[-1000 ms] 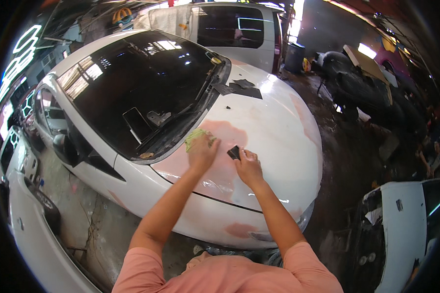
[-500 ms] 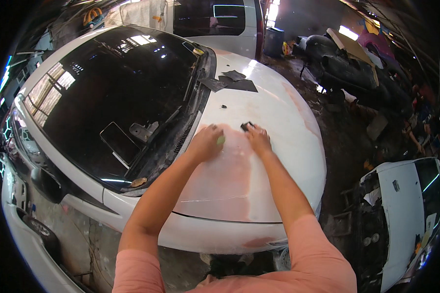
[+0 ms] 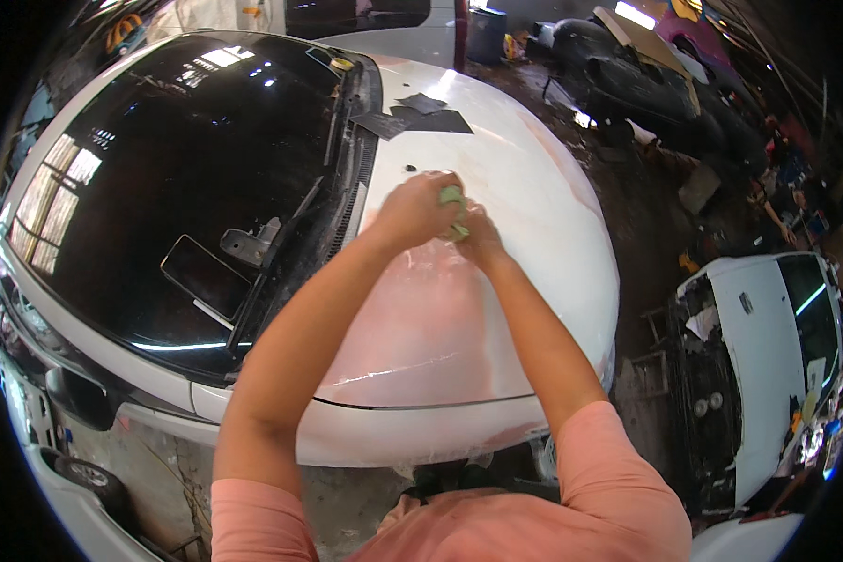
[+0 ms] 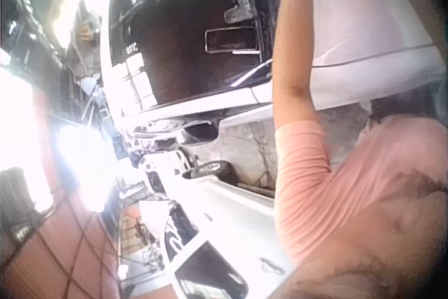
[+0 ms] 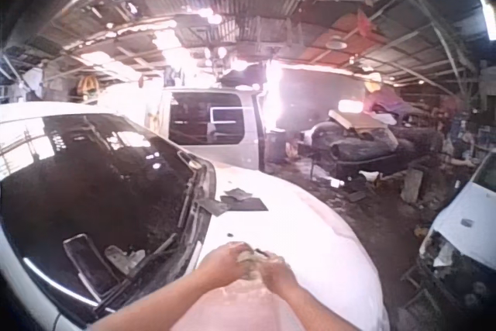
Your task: The person sands the surface of a white car hood using a sanding block and a sponge. The person alternates between sanding the red-tinted filler area with a block and wiping the surface with a wet sponge, dipping the tools into a bucket of water.
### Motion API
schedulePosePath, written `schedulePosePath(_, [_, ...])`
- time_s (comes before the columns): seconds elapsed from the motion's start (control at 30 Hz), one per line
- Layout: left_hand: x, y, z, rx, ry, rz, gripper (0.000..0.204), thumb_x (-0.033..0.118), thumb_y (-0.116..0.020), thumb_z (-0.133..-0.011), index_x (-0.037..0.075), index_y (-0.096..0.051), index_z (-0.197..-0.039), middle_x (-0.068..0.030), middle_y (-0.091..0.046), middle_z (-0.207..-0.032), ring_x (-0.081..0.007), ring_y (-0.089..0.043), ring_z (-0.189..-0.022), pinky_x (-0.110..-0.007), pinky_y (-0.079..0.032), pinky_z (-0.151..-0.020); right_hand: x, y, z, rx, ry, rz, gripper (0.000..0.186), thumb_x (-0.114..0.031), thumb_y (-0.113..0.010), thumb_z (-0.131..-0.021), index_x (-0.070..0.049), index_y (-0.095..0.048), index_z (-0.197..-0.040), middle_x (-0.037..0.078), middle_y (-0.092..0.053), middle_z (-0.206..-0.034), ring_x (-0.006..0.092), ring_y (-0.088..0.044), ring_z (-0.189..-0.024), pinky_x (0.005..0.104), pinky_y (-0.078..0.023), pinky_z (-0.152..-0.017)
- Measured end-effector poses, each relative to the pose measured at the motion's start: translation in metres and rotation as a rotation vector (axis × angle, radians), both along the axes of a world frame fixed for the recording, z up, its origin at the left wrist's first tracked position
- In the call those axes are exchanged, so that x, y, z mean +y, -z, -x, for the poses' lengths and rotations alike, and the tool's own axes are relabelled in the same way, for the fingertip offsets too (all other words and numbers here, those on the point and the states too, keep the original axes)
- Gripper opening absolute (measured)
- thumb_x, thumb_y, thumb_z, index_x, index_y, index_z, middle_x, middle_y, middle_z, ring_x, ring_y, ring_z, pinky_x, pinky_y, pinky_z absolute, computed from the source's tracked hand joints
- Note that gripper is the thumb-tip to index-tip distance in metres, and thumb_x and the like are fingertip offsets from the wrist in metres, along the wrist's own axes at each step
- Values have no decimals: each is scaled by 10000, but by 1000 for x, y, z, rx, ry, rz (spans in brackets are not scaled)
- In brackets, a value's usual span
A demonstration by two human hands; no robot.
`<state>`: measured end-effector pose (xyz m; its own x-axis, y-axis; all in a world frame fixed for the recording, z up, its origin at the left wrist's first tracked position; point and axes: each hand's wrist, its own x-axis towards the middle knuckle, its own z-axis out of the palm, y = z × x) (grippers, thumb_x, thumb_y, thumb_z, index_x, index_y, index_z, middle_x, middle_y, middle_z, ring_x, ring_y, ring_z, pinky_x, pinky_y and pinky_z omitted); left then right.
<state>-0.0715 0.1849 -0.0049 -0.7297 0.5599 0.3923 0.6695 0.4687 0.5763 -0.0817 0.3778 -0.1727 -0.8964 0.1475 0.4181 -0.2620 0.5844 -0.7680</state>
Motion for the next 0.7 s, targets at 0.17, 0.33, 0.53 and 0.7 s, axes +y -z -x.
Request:
schedulePosePath(0.17, [-91, 55, -10, 193, 88, 241, 414, 318, -737, -920, 118, -709, -1282, -260, -616, -1408, -456, -588, -1290, -506, -490, -1095, 91, -33, -116, 232, 113, -494, 419, -248, -559, -1093, -6, -607, -1432, 259, -605, -1405, 443, -574, -1296, 494, -452, -1134])
schedulePosePath(0.33, [-84, 93, -13, 337, -119, 355, 441, 309, -737, -913, 117, -730, -1310, -303, -586, -1444, -474, -547, -1339, -508, -455, -1144, 151, -17, -335, -164, 562, 330, 550, -307, -583, -1100, 63, -531, -1504, 199, -623, -1457, 281, -576, -1345, 368, -409, -1161])
schedulePosePath(0.53, [37, 118, 30, 148, -64, 219, 334, 239, -735, -879, 81, -764, -1172, -187, -703, -1277, -393, -658, -1194, -475, -532, -1052, 177, 104, -546, -521, 970, 318, 547, -336, -563, -1093, 37, -550, -1494, 238, -599, -1490, 368, -563, -1376, 419, -420, -1138])
schedulePosePath(0.7, [142, 170, -72, 74, 287, 168, 298, 205, -736, -867, 128, -761, -1154, -155, -696, -1294, -373, -637, -1232, -468, -548, -1029, 220, 213, -642, -680, 956, 275, 501, -300, -573, -1089, 38, -575, -1457, 251, -623, -1443, 393, -596, -1325, 439, -451, -1090])
